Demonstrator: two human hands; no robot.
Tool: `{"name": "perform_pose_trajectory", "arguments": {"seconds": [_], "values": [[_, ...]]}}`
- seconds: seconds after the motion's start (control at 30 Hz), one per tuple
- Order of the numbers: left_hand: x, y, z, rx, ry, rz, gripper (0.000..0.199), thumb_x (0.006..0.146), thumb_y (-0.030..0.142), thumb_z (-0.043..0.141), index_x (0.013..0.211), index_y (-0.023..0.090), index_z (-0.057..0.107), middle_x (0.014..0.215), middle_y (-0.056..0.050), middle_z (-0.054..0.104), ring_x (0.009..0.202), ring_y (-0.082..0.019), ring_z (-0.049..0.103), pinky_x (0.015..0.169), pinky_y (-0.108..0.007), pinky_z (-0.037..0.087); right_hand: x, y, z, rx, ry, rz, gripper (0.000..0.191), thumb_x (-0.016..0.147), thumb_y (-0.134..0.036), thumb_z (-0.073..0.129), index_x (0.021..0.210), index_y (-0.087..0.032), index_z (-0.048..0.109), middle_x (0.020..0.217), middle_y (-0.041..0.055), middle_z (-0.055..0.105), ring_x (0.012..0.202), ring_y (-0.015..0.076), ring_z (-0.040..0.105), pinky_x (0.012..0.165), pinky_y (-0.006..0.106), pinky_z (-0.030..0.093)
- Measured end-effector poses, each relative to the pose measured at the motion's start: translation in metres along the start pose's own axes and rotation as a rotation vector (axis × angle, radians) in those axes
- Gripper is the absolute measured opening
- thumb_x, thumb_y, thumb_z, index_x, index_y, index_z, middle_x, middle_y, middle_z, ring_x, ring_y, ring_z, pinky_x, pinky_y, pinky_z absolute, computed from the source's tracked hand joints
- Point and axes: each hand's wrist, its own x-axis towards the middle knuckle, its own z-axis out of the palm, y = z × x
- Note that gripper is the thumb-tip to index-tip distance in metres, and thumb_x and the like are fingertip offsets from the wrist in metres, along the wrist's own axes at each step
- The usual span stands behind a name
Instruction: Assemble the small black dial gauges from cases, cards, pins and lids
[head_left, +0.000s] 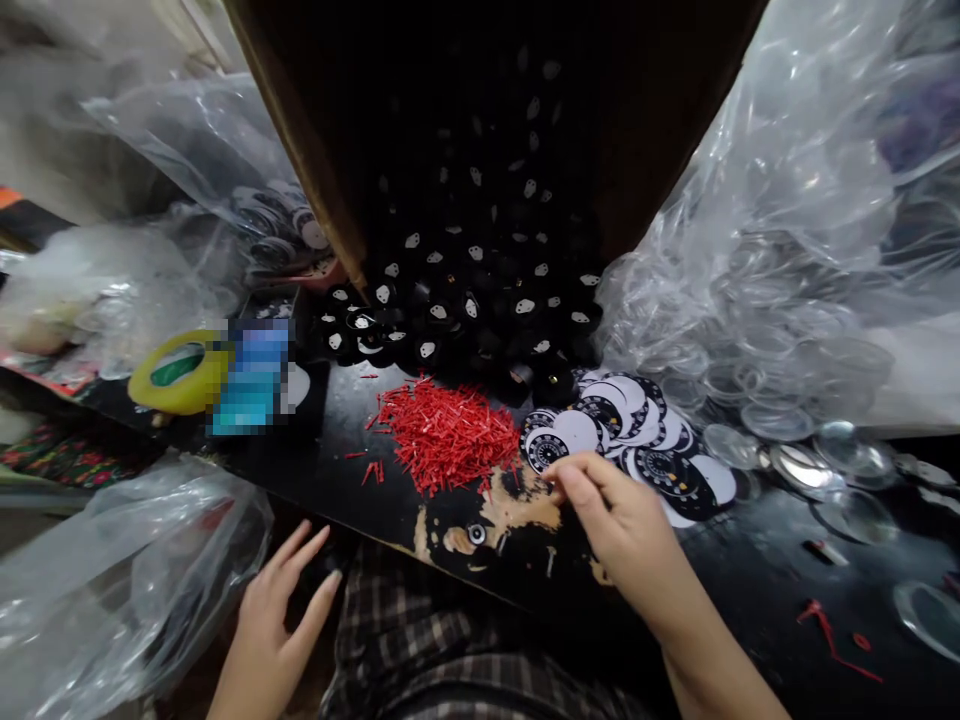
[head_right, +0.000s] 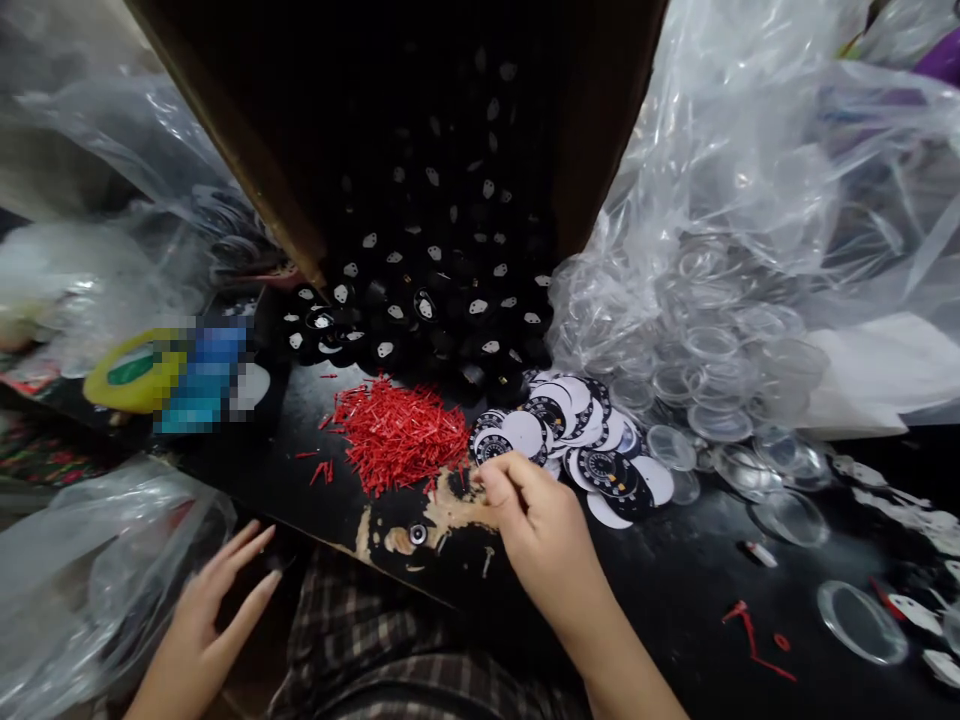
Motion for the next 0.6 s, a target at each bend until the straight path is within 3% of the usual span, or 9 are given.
{"name": "perform_pose_trajectory", "arguments": {"seconds": [0.07, 0.13, 0.2, 0.3, 0.4, 0.5, 0.6], "values": [[0.012, 0.017, -0.001, 0.040, 0.100, 0.149, 0.040, 0.076, 0.036, 0.067, 0.116, 0.038, 0.063, 0.137, 0.003, 0.055, 0.129, -0.033, 0.044, 0.115, -0.051, 0.021, 0.002, -0.002, 0.007, -0.013, -0.140, -0.050, 0.031, 0.096, -0.039, 0.042, 0.082, -0.020, 0.062, 0.072, -0.0002, 0.063, 0.069, 0.0142, 0.058, 0.064, 0.024, 0.042], [0.037, 0.053, 0.014, -0.026, 0.054, 0.300, 0.035, 0.083, 0.028, 0.061, 0.117, 0.037, 0.063, 0.126, 0.001, 0.063, 0.121, -0.028, 0.053, 0.110, -0.042, 0.032, 0.002, -0.006, 0.016, -0.040, -0.247, -0.127, 0.031, 0.097, -0.037, 0.040, 0.080, -0.021, 0.060, 0.073, -0.0003, 0.063, 0.069, 0.0141, 0.057, 0.063, 0.024, 0.041], [0.076, 0.092, 0.036, -0.031, -0.070, 0.414, 0.030, 0.088, 0.027, 0.054, 0.116, 0.028, 0.064, 0.118, -0.005, 0.067, 0.112, -0.025, 0.059, 0.101, -0.038, 0.042, -0.001, -0.009, 0.021, -0.078, -0.273, -0.167, 0.031, 0.097, -0.036, 0.039, 0.078, -0.021, 0.059, 0.073, -0.0004, 0.062, 0.069, 0.0142, 0.057, 0.062, 0.025, 0.040], [0.140, 0.130, 0.065, 0.045, -0.033, 0.425, 0.035, 0.085, 0.027, 0.059, 0.119, 0.018, 0.061, 0.109, -0.012, 0.068, 0.104, -0.027, 0.062, 0.099, -0.042, 0.042, -0.009, -0.006, 0.017, -0.109, -0.253, -0.146, 0.033, 0.097, -0.038, 0.039, 0.074, -0.021, 0.056, 0.069, -0.0012, 0.061, 0.064, 0.0134, 0.056, 0.060, 0.025, 0.040], [0.182, 0.140, 0.084, 0.056, -0.029, 0.397, 0.035, 0.079, 0.024, 0.066, 0.113, 0.015, 0.062, 0.100, -0.015, 0.069, 0.104, -0.033, 0.061, 0.098, -0.050, 0.039, -0.017, 0.003, 0.007, -0.141, -0.237, -0.104, 0.034, 0.097, -0.039, 0.039, 0.074, -0.021, 0.057, 0.067, -0.0015, 0.060, 0.063, 0.0136, 0.057, 0.060, 0.025, 0.042], [0.190, 0.142, 0.087, 0.003, -0.050, 0.394, 0.033, 0.077, 0.022, 0.066, 0.109, 0.017, 0.061, 0.106, -0.014, 0.065, 0.107, -0.031, 0.059, 0.100, -0.048, 0.037, -0.013, 0.014, 0.002, -0.229, -0.180, -0.079, 0.033, 0.097, -0.038, 0.038, 0.078, -0.021, 0.059, 0.072, 0.0003, 0.063, 0.068, 0.0155, 0.060, 0.063, 0.027, 0.044], [0.169, 0.142, 0.078, -0.089, -0.074, 0.393, 0.028, 0.082, 0.029, 0.061, 0.108, 0.018, 0.060, 0.112, -0.011, 0.062, 0.107, -0.026, 0.058, 0.100, -0.043, 0.040, 0.004, 0.023, 0.002, -0.481, 0.003, -0.142, 0.022, 0.095, -0.032, 0.045, 0.100, -0.020, 0.062, 0.092, 0.0062, 0.064, 0.085, 0.0215, 0.061, 0.076, 0.034, 0.046]]}}
